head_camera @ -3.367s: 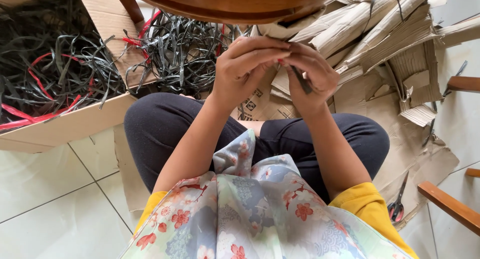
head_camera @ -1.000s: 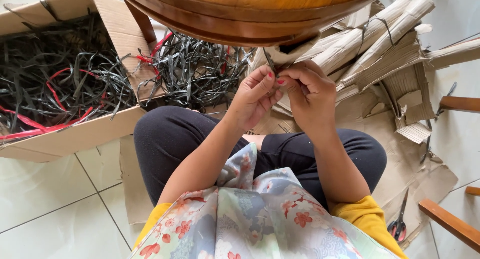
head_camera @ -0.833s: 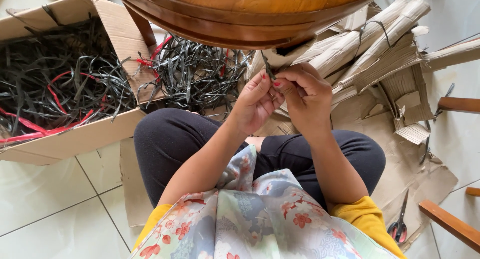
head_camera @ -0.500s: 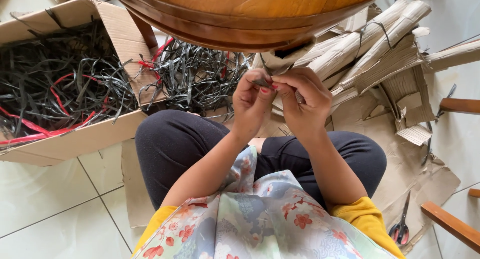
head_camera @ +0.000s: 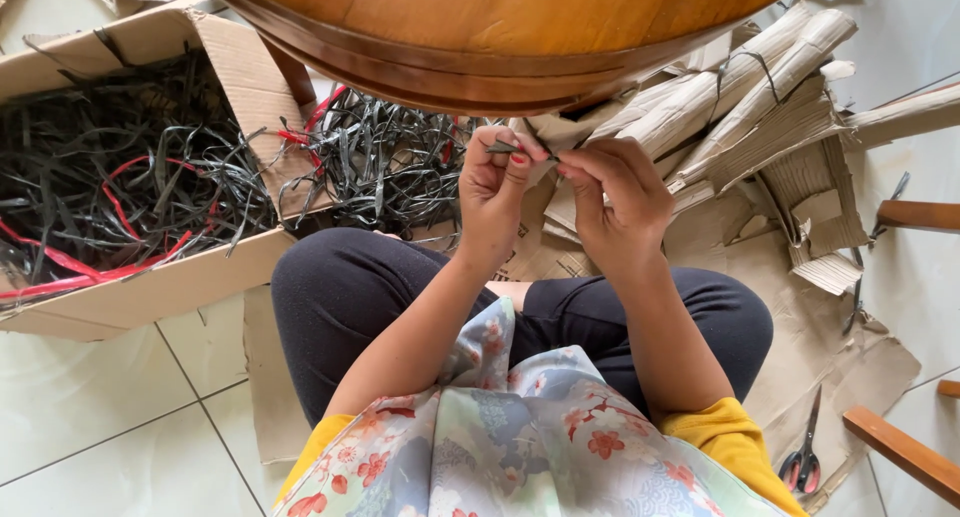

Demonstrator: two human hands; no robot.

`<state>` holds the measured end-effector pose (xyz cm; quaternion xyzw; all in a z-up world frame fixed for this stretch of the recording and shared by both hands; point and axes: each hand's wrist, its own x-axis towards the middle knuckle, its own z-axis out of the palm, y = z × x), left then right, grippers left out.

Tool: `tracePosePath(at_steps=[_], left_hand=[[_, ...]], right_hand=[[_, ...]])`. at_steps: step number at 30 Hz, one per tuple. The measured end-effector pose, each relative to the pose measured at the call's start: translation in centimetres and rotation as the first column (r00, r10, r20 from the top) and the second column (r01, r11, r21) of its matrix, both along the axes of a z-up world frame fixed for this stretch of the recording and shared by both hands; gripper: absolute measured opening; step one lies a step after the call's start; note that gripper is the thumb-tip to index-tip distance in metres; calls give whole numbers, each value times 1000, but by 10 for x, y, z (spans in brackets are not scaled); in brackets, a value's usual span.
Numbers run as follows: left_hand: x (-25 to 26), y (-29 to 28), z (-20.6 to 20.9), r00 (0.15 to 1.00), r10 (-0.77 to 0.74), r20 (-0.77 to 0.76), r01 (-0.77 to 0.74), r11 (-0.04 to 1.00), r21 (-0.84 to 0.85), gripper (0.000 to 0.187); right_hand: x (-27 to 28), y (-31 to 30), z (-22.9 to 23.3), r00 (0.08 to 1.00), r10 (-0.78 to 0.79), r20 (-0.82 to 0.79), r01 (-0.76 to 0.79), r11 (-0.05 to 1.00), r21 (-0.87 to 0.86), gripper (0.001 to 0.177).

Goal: Wrapping wooden stool legs with protective cardboard and securing them with plastic ties.

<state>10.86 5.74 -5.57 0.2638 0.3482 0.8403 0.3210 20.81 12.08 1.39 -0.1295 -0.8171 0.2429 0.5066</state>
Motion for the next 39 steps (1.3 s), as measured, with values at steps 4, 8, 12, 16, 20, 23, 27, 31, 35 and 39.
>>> tracePosePath(at_steps=[4,8,12,16,20,23,27,31,35,39], left_hand=[[-1,5,-2,998,4,-65,-5,1000,-9,10],[0,8,-4,996,13,-92,-16,999,-29,10],[1,8,-11,997,6,-83,-9,999,-39,9],[2,10,-5,992,28,-124,-34,998,-51,12],[0,11,-5,995,12,-98,-17,999,-51,10],[-1,13,-9,999,-12,-48,10,999,-34,10],[0,13,7,997,-40,67,42,998,-38,7],[-3,12,7,996,-47,75,50,998,-48,8],[-11,10,2,994,-15,113,22,998,-64,6],[-15,11,-11,987,25,159,-11,996,-87,6]], right_hand=[[9,0,9,996,-62,60,62,998,-5,13],[11,0,14,982,-127,137,124,992,30,6],[12,2,10,984,-131,125,130,991,11,12],[7,1,10,987,-126,98,123,992,36,17],[1,5,5,1000,-11,17,10,998,66,16],[4,10,-8,996,92,-14,-92,996,-10,17],[3,15,-19,933,332,-142,-360,887,-291,21],[7,26,-20,926,358,-118,-377,886,-270,20],[13,40,-24,929,356,-95,-369,896,-246,18],[12,49,-30,930,345,-129,-367,903,-226,19]])
